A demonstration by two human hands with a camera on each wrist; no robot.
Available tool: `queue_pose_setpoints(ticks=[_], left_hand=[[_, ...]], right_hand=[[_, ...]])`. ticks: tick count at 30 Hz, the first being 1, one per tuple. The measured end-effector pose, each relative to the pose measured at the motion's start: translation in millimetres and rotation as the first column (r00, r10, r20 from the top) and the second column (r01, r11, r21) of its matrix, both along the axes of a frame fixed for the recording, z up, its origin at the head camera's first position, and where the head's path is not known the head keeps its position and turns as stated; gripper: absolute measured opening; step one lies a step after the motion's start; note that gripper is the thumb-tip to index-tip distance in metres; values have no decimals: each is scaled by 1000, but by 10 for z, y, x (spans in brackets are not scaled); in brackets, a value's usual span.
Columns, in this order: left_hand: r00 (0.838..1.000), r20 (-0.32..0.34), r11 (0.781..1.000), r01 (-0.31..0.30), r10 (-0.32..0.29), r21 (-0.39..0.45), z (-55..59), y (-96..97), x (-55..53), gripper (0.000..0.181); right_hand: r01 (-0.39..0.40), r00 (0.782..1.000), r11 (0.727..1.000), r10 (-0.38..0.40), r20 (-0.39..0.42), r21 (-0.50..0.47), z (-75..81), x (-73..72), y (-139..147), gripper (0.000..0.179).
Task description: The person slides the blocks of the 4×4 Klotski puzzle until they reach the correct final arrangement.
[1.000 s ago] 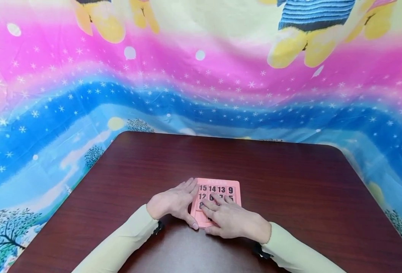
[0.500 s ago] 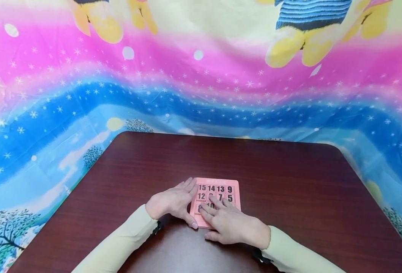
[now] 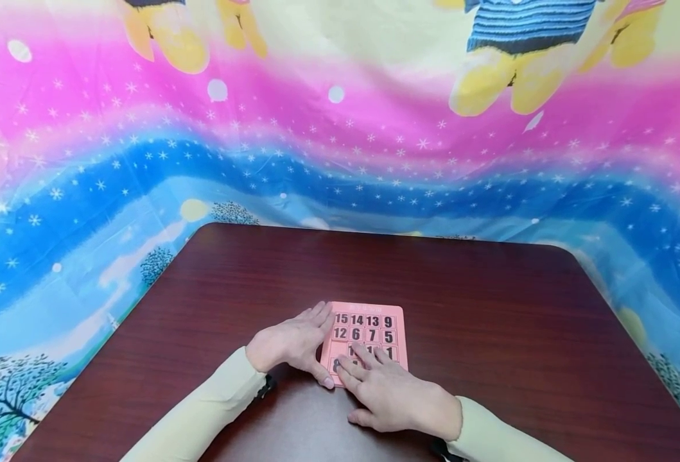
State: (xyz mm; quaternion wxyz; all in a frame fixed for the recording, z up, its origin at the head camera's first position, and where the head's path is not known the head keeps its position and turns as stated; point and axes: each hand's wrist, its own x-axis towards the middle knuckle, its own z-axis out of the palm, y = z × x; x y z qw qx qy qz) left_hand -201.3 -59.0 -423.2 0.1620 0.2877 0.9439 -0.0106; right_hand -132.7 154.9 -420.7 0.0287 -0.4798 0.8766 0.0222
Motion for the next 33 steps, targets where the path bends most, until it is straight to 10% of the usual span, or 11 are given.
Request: queue_pose_setpoints(ticks=[9,33], left_hand=[[1000,-9,1000,10,-10,-4,1,-8,3,129],[1000,-2,1000,7,-7,-7,1,-2,-9,130]], right_hand=[[92,982,996,-90,168,1,90,-220,27,64],[216,944,975,-220,244,44,59,-558,-56,63]])
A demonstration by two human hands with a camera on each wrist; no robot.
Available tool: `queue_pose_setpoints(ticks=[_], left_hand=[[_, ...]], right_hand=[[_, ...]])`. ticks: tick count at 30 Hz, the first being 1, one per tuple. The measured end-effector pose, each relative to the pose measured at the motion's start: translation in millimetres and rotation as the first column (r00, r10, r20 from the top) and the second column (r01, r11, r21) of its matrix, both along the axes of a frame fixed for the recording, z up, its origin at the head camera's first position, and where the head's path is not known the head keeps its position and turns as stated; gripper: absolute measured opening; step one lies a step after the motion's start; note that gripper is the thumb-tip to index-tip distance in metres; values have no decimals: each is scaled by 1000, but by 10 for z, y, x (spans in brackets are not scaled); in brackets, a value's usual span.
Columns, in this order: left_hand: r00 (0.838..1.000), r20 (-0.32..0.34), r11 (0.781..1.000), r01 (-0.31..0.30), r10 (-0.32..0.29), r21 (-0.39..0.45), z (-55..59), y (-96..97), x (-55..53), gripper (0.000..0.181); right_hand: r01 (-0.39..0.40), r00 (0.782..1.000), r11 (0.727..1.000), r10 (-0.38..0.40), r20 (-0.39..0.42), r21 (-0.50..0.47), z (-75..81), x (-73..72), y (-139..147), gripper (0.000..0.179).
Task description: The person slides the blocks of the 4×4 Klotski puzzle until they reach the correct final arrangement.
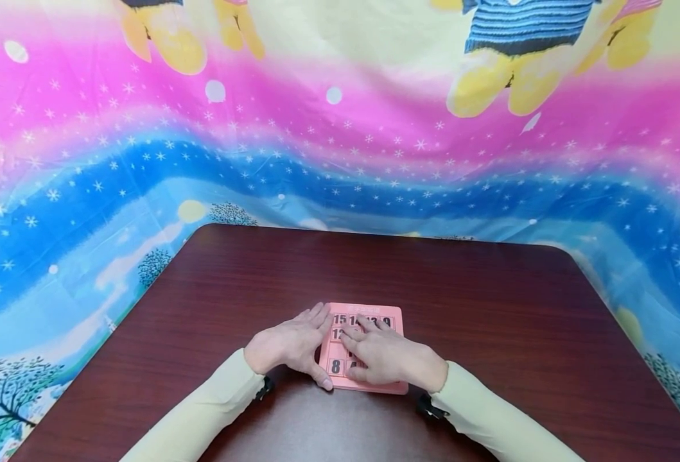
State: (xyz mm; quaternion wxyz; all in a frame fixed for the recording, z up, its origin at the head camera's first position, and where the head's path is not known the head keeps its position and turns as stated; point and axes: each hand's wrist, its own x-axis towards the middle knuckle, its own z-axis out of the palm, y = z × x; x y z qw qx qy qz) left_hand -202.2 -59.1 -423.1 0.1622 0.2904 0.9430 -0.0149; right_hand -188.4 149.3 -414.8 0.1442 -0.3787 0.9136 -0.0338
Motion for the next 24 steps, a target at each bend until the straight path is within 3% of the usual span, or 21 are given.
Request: queue_pose_setpoints(ticks=[9,17,24], left_hand=[[1000,2,1000,-2,2,3,6,2,-7,130],[1000,0,1000,3,-3,8,-6,8,-4,130],[1000,-9,1000,6,-6,4,-10,3,4,129]], right_hand=[[-15,999,1000,16,-35,20,-2,39,-12,66],[-80,991,997,81,-102,11,8,148,-11,67],[-83,992,996,85,-94,20,21,237,-28,68]])
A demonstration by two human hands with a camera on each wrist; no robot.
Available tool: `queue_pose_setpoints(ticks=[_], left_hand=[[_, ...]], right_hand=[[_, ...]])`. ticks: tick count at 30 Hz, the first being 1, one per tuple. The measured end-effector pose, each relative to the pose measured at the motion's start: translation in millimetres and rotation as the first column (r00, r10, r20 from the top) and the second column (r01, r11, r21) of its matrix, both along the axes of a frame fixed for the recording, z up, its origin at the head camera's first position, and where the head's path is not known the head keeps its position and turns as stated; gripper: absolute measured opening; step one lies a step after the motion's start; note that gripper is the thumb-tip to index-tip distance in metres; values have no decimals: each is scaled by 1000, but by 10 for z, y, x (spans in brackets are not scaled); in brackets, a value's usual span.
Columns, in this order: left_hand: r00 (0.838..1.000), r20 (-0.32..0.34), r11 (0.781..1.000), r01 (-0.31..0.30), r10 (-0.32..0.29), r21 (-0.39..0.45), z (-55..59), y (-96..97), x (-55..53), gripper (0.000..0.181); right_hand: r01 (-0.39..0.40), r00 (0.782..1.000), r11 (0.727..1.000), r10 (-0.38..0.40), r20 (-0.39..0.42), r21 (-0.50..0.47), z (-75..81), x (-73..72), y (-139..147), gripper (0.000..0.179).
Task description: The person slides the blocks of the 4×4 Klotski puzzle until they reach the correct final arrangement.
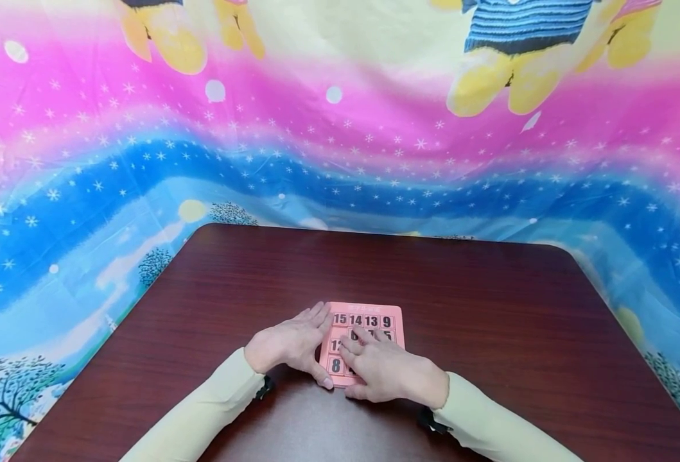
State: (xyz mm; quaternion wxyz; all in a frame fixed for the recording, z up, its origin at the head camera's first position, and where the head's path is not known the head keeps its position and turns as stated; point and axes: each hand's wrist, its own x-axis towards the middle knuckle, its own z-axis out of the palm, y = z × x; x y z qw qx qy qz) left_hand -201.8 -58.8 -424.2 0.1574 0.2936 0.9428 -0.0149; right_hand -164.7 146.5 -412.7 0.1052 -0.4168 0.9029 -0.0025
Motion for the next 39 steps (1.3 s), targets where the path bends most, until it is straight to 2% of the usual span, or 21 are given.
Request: queue_pose_setpoints(ticks=[7,13,20,28,39], left_hand=[[1000,2,1000,-1,1,-5,7,1,2,129],[1000,4,1000,-4,4,-4,1,5,-2,129],[1000,10,1000,-5,4,2,10,1,1,130],[1000,20,1000,-13,13,7,13,8,-9,130],[1000,22,1000,-18,17,0,2,5,-13,131]], right_hand=[[-13,1000,1000,13,-7,15,-7,52,0,68],[-13,999,1000,13,32,-3,19,50,17,65],[44,998,997,-42,36,-56,78,-155,49,60],[135,989,991,-134,68,-17,64,-416,27,61],[163,978,987,-162,131,0,-21,-519,-12,65]])
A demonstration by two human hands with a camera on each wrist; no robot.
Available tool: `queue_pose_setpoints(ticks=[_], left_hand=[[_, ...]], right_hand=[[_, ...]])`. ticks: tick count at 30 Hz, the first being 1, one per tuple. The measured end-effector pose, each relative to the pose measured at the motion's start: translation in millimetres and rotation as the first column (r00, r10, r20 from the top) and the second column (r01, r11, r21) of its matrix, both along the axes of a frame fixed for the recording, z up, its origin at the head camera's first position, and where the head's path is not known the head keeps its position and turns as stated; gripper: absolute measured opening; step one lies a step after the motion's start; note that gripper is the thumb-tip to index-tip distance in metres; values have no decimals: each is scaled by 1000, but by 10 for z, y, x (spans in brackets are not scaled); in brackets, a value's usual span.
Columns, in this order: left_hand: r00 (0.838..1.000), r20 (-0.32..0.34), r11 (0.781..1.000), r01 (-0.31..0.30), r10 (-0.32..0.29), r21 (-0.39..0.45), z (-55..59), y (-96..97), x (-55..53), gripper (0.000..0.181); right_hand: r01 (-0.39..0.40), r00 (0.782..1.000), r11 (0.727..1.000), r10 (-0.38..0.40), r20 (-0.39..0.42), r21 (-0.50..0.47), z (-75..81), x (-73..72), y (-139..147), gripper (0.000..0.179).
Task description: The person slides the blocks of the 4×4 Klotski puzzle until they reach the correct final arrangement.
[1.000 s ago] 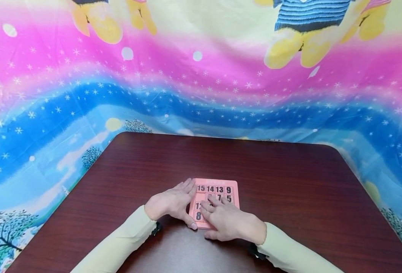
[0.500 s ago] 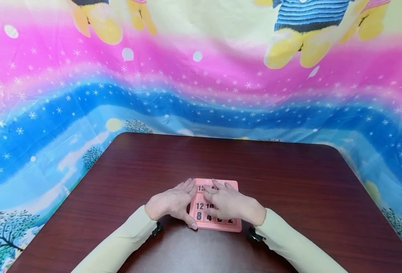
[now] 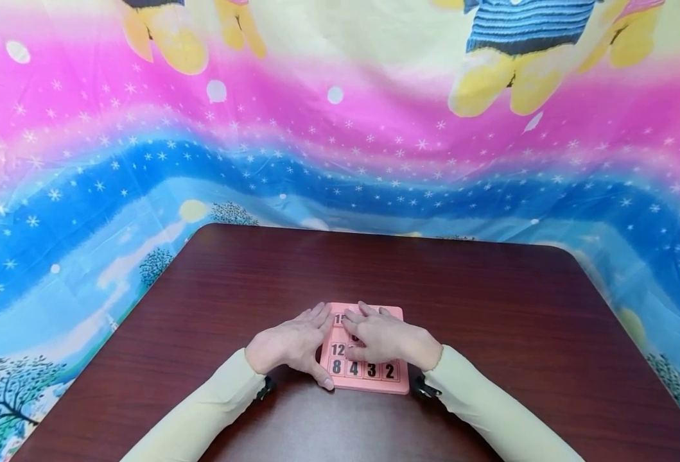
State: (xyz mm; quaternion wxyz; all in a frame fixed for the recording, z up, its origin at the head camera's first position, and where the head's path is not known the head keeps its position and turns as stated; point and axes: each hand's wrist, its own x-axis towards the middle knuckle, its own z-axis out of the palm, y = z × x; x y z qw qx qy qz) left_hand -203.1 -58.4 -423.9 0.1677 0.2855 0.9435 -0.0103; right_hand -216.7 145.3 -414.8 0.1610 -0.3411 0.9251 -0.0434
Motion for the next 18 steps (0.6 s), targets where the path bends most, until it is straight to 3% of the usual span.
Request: queue_pose_setpoints(ticks=[9,18], left_hand=[[1000,-20,1000,15,-15,-2,3,1,7,130],[1000,-16,1000,12,-12,-5,7,-1,12,131]], right_hand=[[15,1000,999,-15,-7,39,-15,51,-36,68],[-68,995,997,69,-69,19,-3,171,-24,65]])
